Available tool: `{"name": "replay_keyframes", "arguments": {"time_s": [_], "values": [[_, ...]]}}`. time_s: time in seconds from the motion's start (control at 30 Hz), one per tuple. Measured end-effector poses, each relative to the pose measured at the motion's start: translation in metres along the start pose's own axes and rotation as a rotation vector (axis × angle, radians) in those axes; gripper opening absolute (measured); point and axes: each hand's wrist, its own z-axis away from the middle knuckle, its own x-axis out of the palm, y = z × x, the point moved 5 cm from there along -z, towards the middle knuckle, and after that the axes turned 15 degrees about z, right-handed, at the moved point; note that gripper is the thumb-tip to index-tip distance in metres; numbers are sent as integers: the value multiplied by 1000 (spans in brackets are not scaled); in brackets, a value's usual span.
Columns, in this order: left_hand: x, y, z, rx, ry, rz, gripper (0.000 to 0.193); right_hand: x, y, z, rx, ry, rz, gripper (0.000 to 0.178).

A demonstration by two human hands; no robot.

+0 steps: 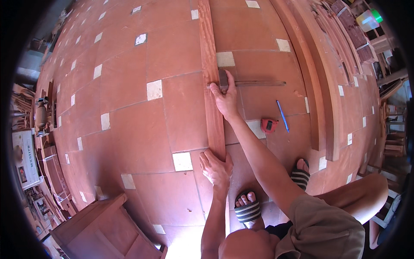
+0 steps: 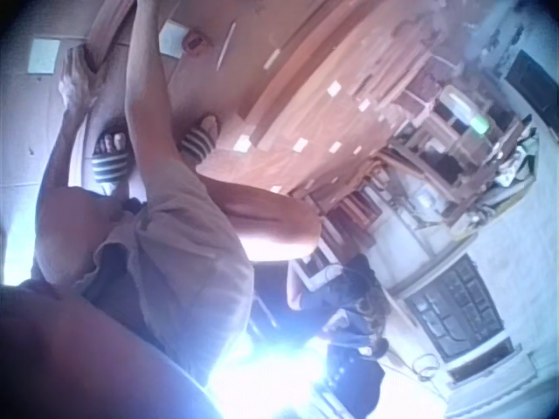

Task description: The person measures wooden planks on the floor using a tape measure and a try square. They mark measurements on the wood with a pen and reposition the planks to measure different sections.

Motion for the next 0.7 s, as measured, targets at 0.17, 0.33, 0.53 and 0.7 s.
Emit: {"name": "replay_keyframes", "arguments": {"time_s": [0.17,0.33,0.53,0.7], "values": [[16,12,-12,-9,-45,-28,51,-10,1,-46,-157,187,309,74],[17,7,-14,17,-37,-75,56,-1,-15,-74,-59,112,236,70],[15,8,-14,-3,-33,-76,52,1,-18,-53,-144,196,248,65],[17,14,-13,13,-37,-76,51,-3,-12,-96,-98,155,228,64]]}}
